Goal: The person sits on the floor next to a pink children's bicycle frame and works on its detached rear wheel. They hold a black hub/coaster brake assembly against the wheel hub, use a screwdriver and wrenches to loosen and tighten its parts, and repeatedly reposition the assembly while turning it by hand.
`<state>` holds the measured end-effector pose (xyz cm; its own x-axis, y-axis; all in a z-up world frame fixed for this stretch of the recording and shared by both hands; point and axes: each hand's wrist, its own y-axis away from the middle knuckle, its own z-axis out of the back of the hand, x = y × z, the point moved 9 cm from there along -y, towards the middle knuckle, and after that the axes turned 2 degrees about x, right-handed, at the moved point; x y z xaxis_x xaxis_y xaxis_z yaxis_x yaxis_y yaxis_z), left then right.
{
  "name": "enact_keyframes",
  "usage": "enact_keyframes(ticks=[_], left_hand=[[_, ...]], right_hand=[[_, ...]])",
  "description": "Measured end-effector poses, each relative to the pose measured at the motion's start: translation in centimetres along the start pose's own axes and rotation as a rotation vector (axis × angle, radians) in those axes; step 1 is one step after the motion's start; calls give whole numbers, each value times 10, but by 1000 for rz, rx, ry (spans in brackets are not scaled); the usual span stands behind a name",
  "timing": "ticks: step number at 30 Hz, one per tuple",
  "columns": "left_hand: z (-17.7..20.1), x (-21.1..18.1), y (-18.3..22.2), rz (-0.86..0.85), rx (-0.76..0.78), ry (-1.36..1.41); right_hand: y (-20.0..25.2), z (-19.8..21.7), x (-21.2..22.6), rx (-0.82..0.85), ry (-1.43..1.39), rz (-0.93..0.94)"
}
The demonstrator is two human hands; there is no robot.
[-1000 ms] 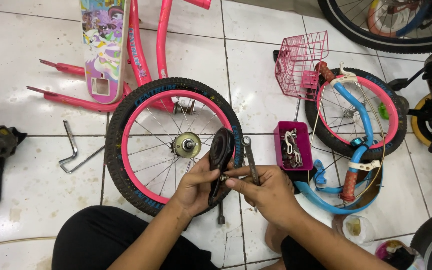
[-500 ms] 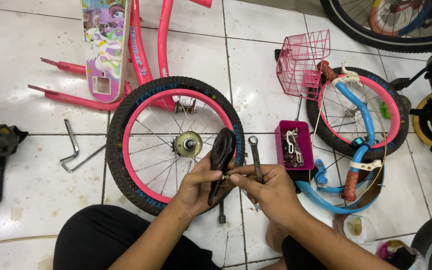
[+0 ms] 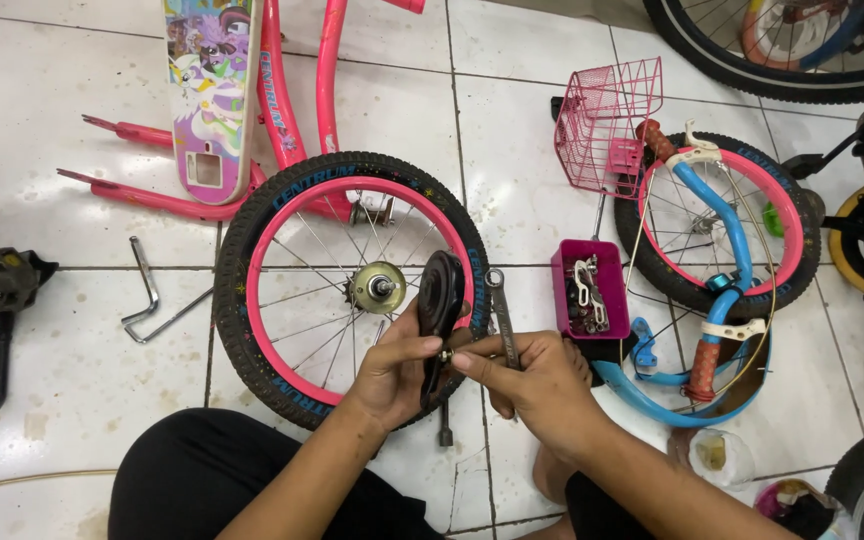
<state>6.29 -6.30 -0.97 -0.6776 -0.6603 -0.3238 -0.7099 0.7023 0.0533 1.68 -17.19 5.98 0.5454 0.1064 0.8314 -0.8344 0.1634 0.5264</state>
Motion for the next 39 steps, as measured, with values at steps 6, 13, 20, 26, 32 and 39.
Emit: enact_keyframes(ticks=[6, 13, 20, 26, 32, 39], left_hand=[[0, 2, 0, -4, -12, -51], [-10, -2, 0, -26, -13, -36], [-1, -10, -2, -98, -135, -124], [-2, -10, -2, -103, -131, -187], [5, -11, -4, -169, -142, -263], [-2, -14, -3, -189, -119, -323]], right_hand=[[-5, -1, -7, 43, -158, -34], [-9, 11, -14, 12, -210, 111], [4, 11, 15, -69, 66, 268], [7, 14, 22, -187, 338, 298], [8, 12, 30, -170, 427, 442], [6, 16, 26, -216, 467, 373]])
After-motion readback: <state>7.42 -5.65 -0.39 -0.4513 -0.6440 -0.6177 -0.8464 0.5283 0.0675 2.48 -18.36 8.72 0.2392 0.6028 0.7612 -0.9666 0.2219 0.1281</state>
